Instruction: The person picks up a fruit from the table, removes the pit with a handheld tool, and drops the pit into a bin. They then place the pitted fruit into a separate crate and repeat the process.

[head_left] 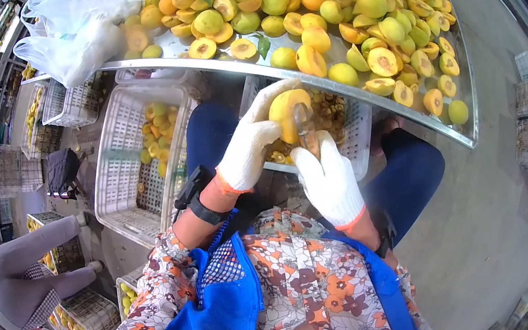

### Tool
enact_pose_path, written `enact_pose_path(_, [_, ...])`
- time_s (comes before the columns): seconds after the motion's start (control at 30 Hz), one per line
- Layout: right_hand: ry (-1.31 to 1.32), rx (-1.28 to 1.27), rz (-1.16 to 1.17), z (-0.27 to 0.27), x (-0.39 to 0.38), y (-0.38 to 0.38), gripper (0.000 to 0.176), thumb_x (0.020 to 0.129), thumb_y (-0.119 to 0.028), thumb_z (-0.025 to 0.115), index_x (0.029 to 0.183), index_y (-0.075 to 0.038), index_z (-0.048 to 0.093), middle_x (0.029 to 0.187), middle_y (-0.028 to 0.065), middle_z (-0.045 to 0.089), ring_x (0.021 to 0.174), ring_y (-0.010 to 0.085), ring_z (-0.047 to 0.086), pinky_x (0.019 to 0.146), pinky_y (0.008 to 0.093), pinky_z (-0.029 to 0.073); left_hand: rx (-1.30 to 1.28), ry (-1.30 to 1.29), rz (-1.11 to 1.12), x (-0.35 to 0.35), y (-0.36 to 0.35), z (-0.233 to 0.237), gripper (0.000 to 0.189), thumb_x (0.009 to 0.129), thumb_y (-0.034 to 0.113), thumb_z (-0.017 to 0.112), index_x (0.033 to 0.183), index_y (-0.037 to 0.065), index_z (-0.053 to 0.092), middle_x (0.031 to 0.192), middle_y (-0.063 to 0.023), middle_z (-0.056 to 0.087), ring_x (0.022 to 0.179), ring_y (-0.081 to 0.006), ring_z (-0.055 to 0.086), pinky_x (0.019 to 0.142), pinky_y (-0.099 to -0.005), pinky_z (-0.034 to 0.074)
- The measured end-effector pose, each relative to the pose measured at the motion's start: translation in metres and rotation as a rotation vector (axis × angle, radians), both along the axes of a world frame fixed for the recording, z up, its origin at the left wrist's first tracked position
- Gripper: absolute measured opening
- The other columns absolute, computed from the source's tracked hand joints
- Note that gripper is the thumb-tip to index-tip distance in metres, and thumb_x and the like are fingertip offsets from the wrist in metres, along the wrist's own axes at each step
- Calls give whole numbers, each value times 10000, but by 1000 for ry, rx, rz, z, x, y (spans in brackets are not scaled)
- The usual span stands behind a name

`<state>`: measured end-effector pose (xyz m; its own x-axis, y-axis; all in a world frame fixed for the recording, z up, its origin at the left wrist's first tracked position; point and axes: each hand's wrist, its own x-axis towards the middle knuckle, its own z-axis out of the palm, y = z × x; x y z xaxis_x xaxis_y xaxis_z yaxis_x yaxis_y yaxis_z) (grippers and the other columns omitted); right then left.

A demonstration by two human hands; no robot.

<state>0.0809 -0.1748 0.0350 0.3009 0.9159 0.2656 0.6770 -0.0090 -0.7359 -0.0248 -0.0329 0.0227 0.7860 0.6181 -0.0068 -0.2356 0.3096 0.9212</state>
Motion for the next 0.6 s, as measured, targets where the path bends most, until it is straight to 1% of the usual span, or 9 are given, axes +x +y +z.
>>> enact_pose_path(0.03, [253,-147,23,6,-1,0,191,965,-107,599,1152,-88,631,1076,279,559,773,447,643,594,493,521,-2,1,-12,0,-1,-1,711,801,253,536,1472,38,446,1325,-160,576,1204,-241,599,1079,-373,465])
enact_pose_path(0.17, [383,-198,-100,-6,-2,-3,191,964,-112,600,1150,-89,637,1072,272,564,750,433,652,582,474,530,-134,22,-15,1,-8,-2,670,843,339,527,1433,27,479,1306,-133,581,1211,-234,586,1086,-370,450])
enact_pose_path(0.23, [-6,-68,102,-19,3,-8,206,955,-110,606,1156,-72,635,1074,263,567,725,416,657,572,458,536,-119,11,30,2,-11,-5,614,896,394,496,1382,18,511,1305,-120,582,1195,-222,587,1075,-358,448])
enact_pose_path(0.27, [-3,-71,105,-21,4,-10,206,955,-110,606,1156,-72,635,1074,263,567,725,416,657,572,458,536,-122,14,33,2,-11,-7,614,896,394,496,1382,18,511,1305,-120,582,1195,-222,587,1075,-358,448])
enact_pose_path(0.33, [-251,-43,142,-23,5,-10,215,956,-106,605,1164,-58,633,1073,262,567,712,406,656,566,457,535,23,60,50,1,-11,-13,519,966,381,441,1313,12,554,1275,-109,597,1169,-195,589,1058,-344,446])
enact_pose_path(0.47, [-86,-103,156,-24,3,-9,254,925,-86,618,1175,-42,625,1069,281,560,703,415,650,561,462,535,53,64,59,3,-4,-26,442,1015,327,394,1261,14,587,1223,-103,619,1145,-170,588,1041,-327,446])
enact_pose_path(0.53, [-161,-87,128,-25,4,-9,258,915,-89,628,1169,-51,628,1052,301,559,725,431,658,566,468,537,205,175,30,2,2,-27,401,1031,287,387,1220,7,603,1180,-98,634,1124,-164,589,1029,-318,447])
enact_pose_path(0.57, [-162,-87,129,-25,4,-8,258,915,-89,628,1169,-51,628,1052,301,559,725,431,658,566,468,537,205,174,30,2,6,-27,401,1031,287,387,1220,7,603,1180,-98,634,1124,-164,589,1029,-318,447])
enact_pose_path(0.6, [-57,-130,97,-26,4,-8,253,906,-88,632,1157,-56,630,1053,307,557,713,439,654,568,472,538,362,198,17,2,9,-27,393,1028,282,392,1208,5,605,1157,-99,638,1102,-161,592,1015,-314,451])
